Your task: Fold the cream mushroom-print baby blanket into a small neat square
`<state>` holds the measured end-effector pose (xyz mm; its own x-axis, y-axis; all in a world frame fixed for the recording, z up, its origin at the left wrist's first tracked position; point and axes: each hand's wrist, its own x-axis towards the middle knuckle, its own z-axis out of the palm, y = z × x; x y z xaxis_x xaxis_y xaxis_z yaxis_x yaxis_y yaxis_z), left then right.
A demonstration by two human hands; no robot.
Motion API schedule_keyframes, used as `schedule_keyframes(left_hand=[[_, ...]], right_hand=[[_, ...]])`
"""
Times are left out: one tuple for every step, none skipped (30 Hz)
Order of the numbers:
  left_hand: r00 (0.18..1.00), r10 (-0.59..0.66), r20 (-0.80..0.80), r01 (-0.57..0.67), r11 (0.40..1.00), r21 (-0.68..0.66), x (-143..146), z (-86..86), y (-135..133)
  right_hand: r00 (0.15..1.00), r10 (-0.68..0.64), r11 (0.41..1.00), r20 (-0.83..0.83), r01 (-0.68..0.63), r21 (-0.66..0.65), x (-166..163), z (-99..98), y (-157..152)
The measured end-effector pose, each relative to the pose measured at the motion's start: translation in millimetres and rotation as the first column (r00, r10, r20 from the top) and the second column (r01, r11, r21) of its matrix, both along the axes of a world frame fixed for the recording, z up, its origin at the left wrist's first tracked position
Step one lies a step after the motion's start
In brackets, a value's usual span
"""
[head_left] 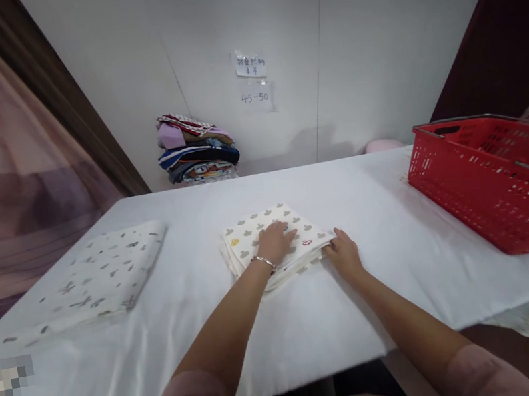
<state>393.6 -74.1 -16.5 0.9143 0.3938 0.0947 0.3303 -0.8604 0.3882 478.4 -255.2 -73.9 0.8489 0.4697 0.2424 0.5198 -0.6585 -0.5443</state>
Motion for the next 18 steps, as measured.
schedule_keyframes(left_hand=[[0.999,-0.036,0.028,0.035,0.999,0.005,-2,2.7,-8],[0.996,-0.073,0.047,0.072,0.997,0.014,-3,5.2,-15],[0.993,-0.104,0.055,0.103,0.994,0.025,-2,7.3,-22],[0.991,-0.124,0.054,0.122,0.992,0.034,-1,9.0,-27],[0.990,-0.131,0.046,0.129,0.991,0.042,2,10.3,-29],[0.992,-0.126,0.032,0.124,0.991,0.049,5,11.1,-30],[0.993,-0.113,0.016,0.112,0.992,0.058,9,11.4,-28],[0.995,-0.095,-0.004,0.095,0.993,0.068,13,11.0,-25],[0.997,-0.076,-0.025,0.078,0.994,0.081,17,10.0,-19],[0.997,-0.056,-0.049,0.061,0.994,0.096,21,8.3,-13],[0.996,-0.040,-0.075,0.048,0.993,0.110,24,5.9,-6],[0.995,-0.027,-0.100,0.040,0.992,0.123,27,2.9,1],[0.992,-0.014,-0.121,0.030,0.991,0.132,29,-0.6,8],[0.990,-0.003,-0.139,0.022,0.991,0.136,31,-4.3,14],[0.988,0.005,-0.152,0.016,0.991,0.136,32,-7.9,20],[0.987,0.013,-0.162,0.009,0.991,0.133,33,-11.2,24],[0.985,0.019,-0.169,0.003,0.992,0.130,34,-14.0,28],[0.984,0.027,-0.177,-0.004,0.992,0.127,35,-16.1,30]], right_hand=[[1.000,-0.016,1.000,-0.009,0.016,0.011,0,-1.7,2],[0.999,-0.031,0.999,-0.016,0.032,0.025,0,-3.1,5],[0.999,-0.046,0.998,-0.023,0.047,0.039,0,-4.2,7],[0.998,-0.057,0.997,-0.030,0.059,0.053,0,-5.1,9],[0.997,-0.064,0.995,-0.035,0.067,0.068,0,-5.8,11],[0.997,-0.064,0.994,-0.039,0.067,0.084,0,-6.3,13],[0.998,-0.056,0.993,-0.041,0.060,0.103,0,-6.8,14],[0.998,-0.045,0.991,-0.045,0.050,0.127,0,-7.3,14],[0.998,-0.032,0.987,-0.052,0.040,0.155,0,-7.9,14],[0.998,-0.020,0.982,-0.065,0.032,0.187,0,-8.4,14],[0.996,-0.006,0.975,-0.084,0.025,0.222,1,-8.8,13],[0.994,0.009,0.966,-0.109,0.020,0.257,1,-9.1,12],[0.990,0.026,0.957,-0.140,0.016,0.291,1,-9.2,10],[0.984,0.049,0.947,-0.173,0.009,0.321,2,-9.1,8],[0.976,0.077,0.938,-0.203,-0.002,0.346,2,-9.0,5],[0.968,0.104,0.930,-0.228,-0.013,0.367,2,-8.7,3],[0.961,0.131,0.923,-0.245,-0.027,0.384,2,-8.6,0],[0.955,0.155,0.916,-0.254,-0.043,0.398,1,-8.6,-3]])
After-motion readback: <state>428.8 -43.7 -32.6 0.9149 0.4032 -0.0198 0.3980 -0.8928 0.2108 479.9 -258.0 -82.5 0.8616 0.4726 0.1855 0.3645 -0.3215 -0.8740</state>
